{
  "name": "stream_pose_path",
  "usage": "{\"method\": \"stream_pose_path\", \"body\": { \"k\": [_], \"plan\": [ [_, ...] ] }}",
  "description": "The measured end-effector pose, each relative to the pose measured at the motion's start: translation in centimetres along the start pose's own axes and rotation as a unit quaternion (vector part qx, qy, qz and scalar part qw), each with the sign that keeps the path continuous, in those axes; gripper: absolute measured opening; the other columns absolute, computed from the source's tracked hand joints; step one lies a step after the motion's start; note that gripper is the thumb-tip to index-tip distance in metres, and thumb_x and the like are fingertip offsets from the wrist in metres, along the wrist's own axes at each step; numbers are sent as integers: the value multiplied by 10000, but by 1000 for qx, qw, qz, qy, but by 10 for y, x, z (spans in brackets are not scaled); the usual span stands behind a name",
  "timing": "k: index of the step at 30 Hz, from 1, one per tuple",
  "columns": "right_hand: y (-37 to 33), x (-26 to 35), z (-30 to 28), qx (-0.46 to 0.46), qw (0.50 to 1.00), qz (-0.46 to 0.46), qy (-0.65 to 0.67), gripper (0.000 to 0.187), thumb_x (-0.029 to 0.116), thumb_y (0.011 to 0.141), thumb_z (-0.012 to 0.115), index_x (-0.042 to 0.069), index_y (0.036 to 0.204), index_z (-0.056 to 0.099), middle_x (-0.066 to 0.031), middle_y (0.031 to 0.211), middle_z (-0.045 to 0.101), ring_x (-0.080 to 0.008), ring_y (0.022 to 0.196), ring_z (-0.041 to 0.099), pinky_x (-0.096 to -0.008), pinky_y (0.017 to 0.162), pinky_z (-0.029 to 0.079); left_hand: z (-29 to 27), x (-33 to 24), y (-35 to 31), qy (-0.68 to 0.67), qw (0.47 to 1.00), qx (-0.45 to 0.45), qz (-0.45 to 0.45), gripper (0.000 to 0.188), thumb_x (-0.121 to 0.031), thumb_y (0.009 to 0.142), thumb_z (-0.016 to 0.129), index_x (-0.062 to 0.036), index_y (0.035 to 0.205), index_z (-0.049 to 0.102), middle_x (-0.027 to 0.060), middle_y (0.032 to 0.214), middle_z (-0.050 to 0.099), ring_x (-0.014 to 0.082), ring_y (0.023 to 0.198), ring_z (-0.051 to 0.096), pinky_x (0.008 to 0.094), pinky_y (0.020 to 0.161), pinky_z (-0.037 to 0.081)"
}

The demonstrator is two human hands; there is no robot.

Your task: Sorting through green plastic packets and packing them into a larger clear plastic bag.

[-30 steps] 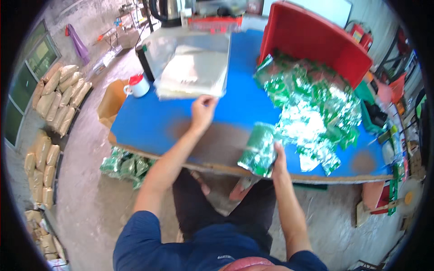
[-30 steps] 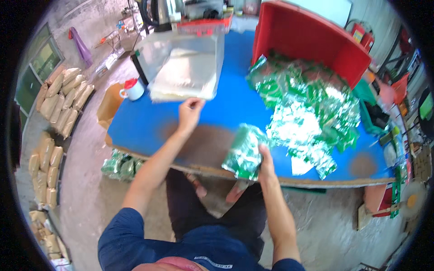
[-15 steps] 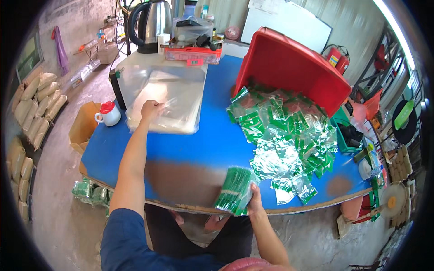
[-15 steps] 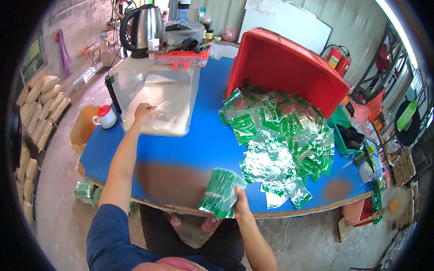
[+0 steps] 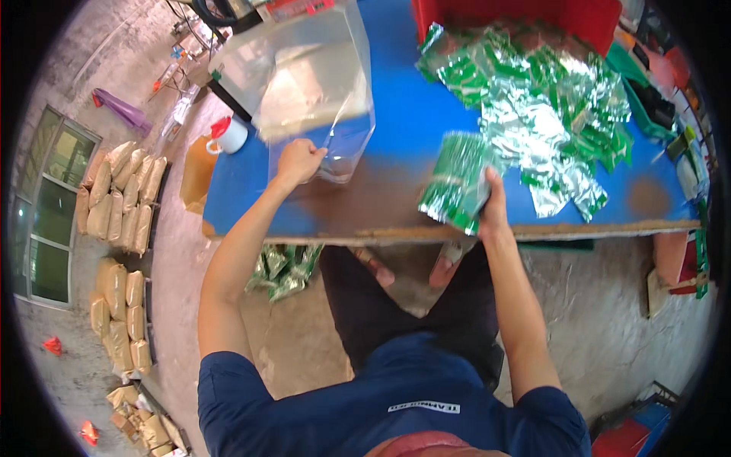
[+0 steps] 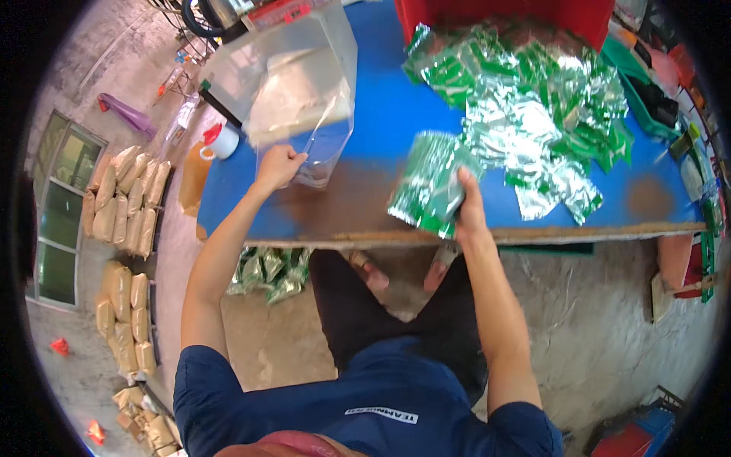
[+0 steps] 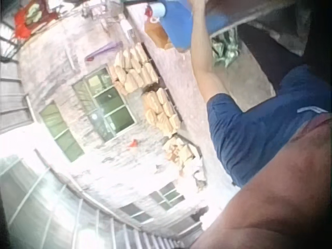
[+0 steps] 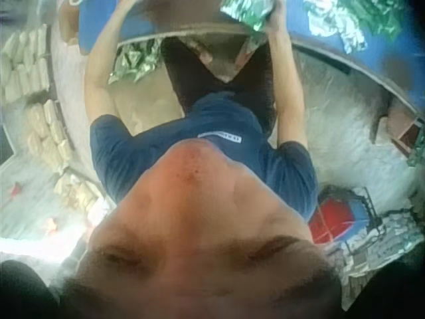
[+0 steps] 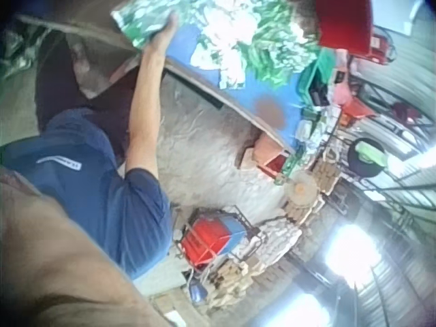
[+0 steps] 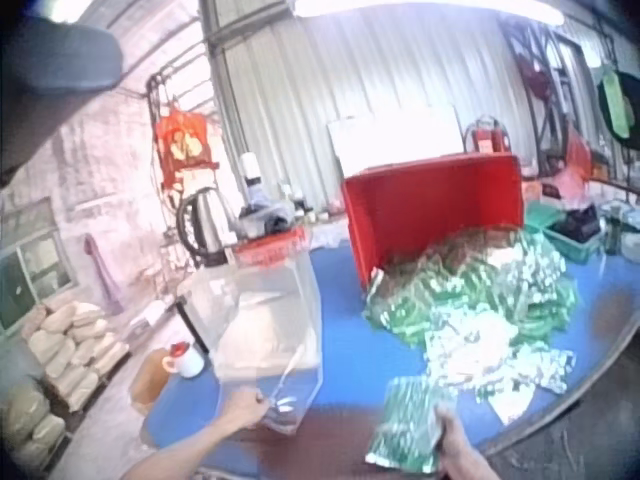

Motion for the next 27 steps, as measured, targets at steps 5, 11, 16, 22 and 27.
{"method": "stream_pose_path", "body": {
  "k": [5, 11, 16, 22, 27],
  "plan": [
    [-14, 6, 7, 12, 1000, -18, -10, 631, 504, 914, 642, 45, 1336, 541, -111, 1224, 647, -246, 1083, 653, -422, 961, 532, 21, -40, -58, 17, 998, 58, 29, 375, -364, 861, 738, -9, 753, 688, 146, 659, 674, 244, 642, 668, 381, 630, 512],
    [-44, 1, 18, 1, 994, -30, -106, 585, 432, 862, 736, 15, 1247, 593, -64, 1104, 668, -172, 993, 650, -334, 876, 528, 29, -15, -88, -185, 963, 47, 191, 260, -219, 772, 848, -29, 915, 743, 68, 871, 644, 179, 768, 617, 322, 721, 511],
    [-71, 1, 37, 11, 983, -65, -173, 541, 367, 839, 770, 3, 1211, 624, -61, 1085, 673, -152, 966, 624, -325, 854, 502, 39, -19, -101, -257, 949, 45, 179, 205, -173, 790, 837, -16, 887, 746, 63, 858, 644, 160, 778, 612, 303, 716, 499],
    [-85, 8, 70, 30, 963, 15, -267, 450, 326, 845, 775, -9, 1130, 681, -90, 1037, 704, -152, 916, 649, -328, 804, 527, 46, -36, -96, -237, 963, -11, 127, 107, -105, 843, 793, -5, 855, 759, 55, 825, 650, 119, 769, 597, 275, 693, 469],
    [-70, 13, 97, 49, 957, 23, -284, 426, 286, 835, 786, -14, 1124, 697, -89, 1003, 721, -141, 877, 673, -304, 760, 543, 48, -63, -94, -306, 939, -97, 128, 143, -146, 869, 787, -6, 892, 774, 43, 805, 658, 93, 690, 581, 262, 636, 468]
  ]
}}
Point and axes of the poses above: each hand's wrist, its own y-axis towards the middle knuckle, its own z-axis out of the palm, x = y × z, the point moved 1 cm from there along y, towards the middle knuckle
